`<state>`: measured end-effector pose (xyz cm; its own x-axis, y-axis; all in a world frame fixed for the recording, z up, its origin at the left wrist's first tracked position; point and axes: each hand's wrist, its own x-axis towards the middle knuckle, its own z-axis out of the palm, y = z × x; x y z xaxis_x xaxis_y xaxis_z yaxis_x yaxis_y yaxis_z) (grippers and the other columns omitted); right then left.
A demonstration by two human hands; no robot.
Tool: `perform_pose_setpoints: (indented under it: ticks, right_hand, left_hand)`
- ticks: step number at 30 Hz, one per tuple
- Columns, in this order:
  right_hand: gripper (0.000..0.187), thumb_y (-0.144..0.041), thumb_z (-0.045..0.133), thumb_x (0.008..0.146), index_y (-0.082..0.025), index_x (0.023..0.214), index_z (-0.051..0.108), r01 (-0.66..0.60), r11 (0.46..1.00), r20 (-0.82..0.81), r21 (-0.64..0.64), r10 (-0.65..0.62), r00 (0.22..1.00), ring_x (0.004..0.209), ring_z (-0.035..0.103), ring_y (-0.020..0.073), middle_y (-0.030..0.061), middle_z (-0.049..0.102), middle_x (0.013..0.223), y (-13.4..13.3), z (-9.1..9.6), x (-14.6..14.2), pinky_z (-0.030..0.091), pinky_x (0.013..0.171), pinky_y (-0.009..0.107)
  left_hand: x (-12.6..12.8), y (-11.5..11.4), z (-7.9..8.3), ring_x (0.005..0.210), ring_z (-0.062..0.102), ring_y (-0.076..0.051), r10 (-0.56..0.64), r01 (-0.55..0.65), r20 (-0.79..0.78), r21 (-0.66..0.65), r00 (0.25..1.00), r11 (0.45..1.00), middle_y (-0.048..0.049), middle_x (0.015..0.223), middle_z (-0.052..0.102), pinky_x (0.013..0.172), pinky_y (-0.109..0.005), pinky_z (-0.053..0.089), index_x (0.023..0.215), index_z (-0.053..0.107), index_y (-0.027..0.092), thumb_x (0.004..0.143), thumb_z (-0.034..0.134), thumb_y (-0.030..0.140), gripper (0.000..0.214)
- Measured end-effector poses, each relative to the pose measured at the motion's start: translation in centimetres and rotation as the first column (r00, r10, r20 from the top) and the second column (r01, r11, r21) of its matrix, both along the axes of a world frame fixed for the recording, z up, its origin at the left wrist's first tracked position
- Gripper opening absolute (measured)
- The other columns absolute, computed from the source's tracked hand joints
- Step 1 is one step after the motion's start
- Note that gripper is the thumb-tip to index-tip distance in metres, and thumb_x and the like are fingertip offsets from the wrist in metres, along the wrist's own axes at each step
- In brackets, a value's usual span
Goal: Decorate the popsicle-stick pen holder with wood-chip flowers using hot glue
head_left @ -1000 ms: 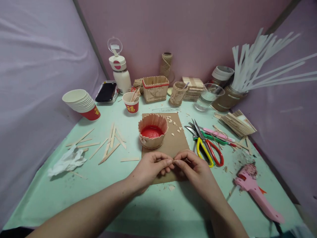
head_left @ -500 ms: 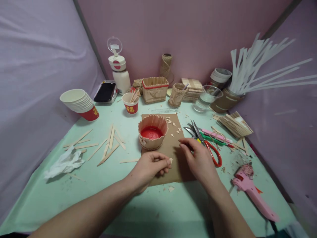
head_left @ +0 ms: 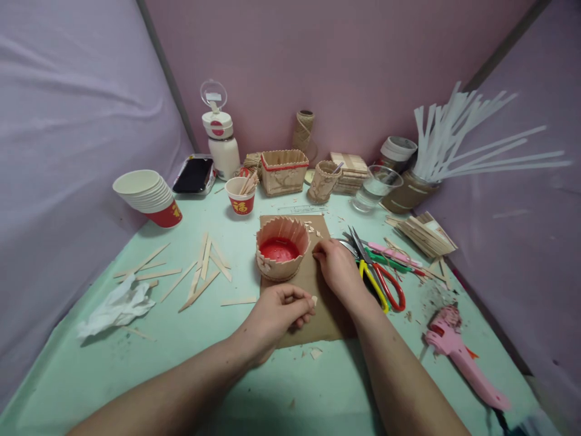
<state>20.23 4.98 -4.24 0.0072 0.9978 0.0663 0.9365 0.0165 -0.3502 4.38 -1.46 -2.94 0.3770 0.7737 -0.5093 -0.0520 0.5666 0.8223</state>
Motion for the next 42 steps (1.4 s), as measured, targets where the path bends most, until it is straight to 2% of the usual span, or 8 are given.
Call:
perform_pose_setpoints:
  ticks: [3,5,8,11,16,23,33,42]
  right_hand:
    - [0.015,-0.014,0.048,0.082,-0.018,0.074,0.06,0.02,1.0,-0.113,0.006,-0.019,0.993,0.075,0.055,0.0176,0.0055,0.065,0.079,-1.1,1.0,0.1,0.035,0.067,0.027]
    - [0.012,-0.019,0.051,0.082,-0.019,0.073,0.059,0.048,0.999,-0.305,-0.026,-0.054,0.951,0.068,0.055,0.0163,0.0028,0.065,0.074,-2.5,1.8,0.4,0.036,0.064,0.027]
    - [0.014,-0.032,0.058,0.079,-0.018,0.075,0.06,0.027,0.971,-0.689,-0.237,-0.188,0.7,0.059,0.054,0.0138,0.0006,0.063,0.067,-5.1,2.5,0.7,0.039,0.057,0.025]
    - [0.024,-0.039,0.069,0.071,-0.016,0.075,0.063,-0.062,0.92,-0.845,-0.387,-0.327,0.423,0.057,0.055,0.0121,0.0002,0.062,0.062,-7.0,2.0,0.6,0.041,0.055,0.023]
    - [0.03,-0.042,0.076,0.066,-0.015,0.073,0.065,-0.083,0.919,-0.904,-0.385,-0.357,0.233,0.058,0.056,0.0107,0.0008,0.064,0.063,-7.8,0.8,-0.2,0.043,0.059,0.024]
    - [0.03,-0.042,0.077,0.064,-0.015,0.07,0.064,-0.064,0.923,-0.916,-0.379,-0.365,0.165,0.055,0.054,0.0096,0.0,0.063,0.06,-7.8,0.4,-0.7,0.041,0.056,0.023]
    - [0.027,-0.04,0.071,0.071,-0.015,0.068,0.061,-0.014,0.924,-0.903,-0.383,-0.37,0.22,0.049,0.044,0.007,-0.0037,0.054,0.052,-8.1,-0.3,-0.9,0.031,0.049,0.021]
    - [0.025,-0.037,0.074,0.067,-0.015,0.067,0.061,0.041,0.911,-0.902,-0.411,-0.413,0.123,0.05,0.042,0.0067,-0.0039,0.053,0.053,-8.4,-0.4,-1.7,0.028,0.049,0.021]
  left_hand:
    - [-0.1,0.1,0.0,0.055,0.047,-0.007,0.022,-0.022,0.011,0.014,1.0,1.0,-0.0012,0.066,0.06,0.054,-0.022,0.035,0.073,0.062,0.013,0.072,0.069,0.031,0.02]
    - [0.0,0.2,0.0,0.055,0.048,-0.007,0.047,-0.047,0.008,0.017,0.999,0.999,-0.0011,0.064,0.06,0.054,-0.022,0.036,0.074,0.063,0.012,0.072,0.069,0.031,0.019]
    - [0.1,0.3,-0.1,0.055,0.049,-0.007,0.079,-0.08,0.009,0.02,0.997,0.997,-0.0019,0.065,0.061,0.055,-0.021,0.038,0.074,0.064,0.012,0.072,0.07,0.031,0.02]
    - [0.2,0.4,-0.4,0.057,0.052,-0.008,0.099,-0.099,0.036,0.017,0.994,0.995,-0.0037,0.068,0.064,0.058,-0.021,0.04,0.075,0.066,0.011,0.071,0.072,0.031,0.021]
    - [0.2,0.5,-0.8,0.063,0.057,-0.009,0.11,-0.111,0.045,0.018,0.993,0.994,-0.007,0.074,0.068,0.063,-0.022,0.045,0.079,0.068,0.01,0.072,0.072,0.031,0.022]
    - [0.2,0.5,-0.6,0.062,0.057,-0.008,0.127,-0.129,0.032,0.045,0.991,0.991,-0.0065,0.072,0.068,0.062,-0.021,0.045,0.077,0.069,0.009,0.072,0.073,0.029,0.021]
    - [0.3,0.4,-0.4,0.059,0.055,-0.008,0.151,-0.151,0.019,0.025,0.988,0.988,-0.0055,0.071,0.067,0.06,-0.021,0.044,0.076,0.07,0.01,0.069,0.074,0.029,0.02]
    - [0.4,0.5,-0.3,0.058,0.054,-0.007,0.128,-0.129,0.021,0.021,0.991,0.991,-0.0048,0.069,0.066,0.059,-0.021,0.043,0.074,0.069,0.01,0.069,0.075,0.032,0.023]
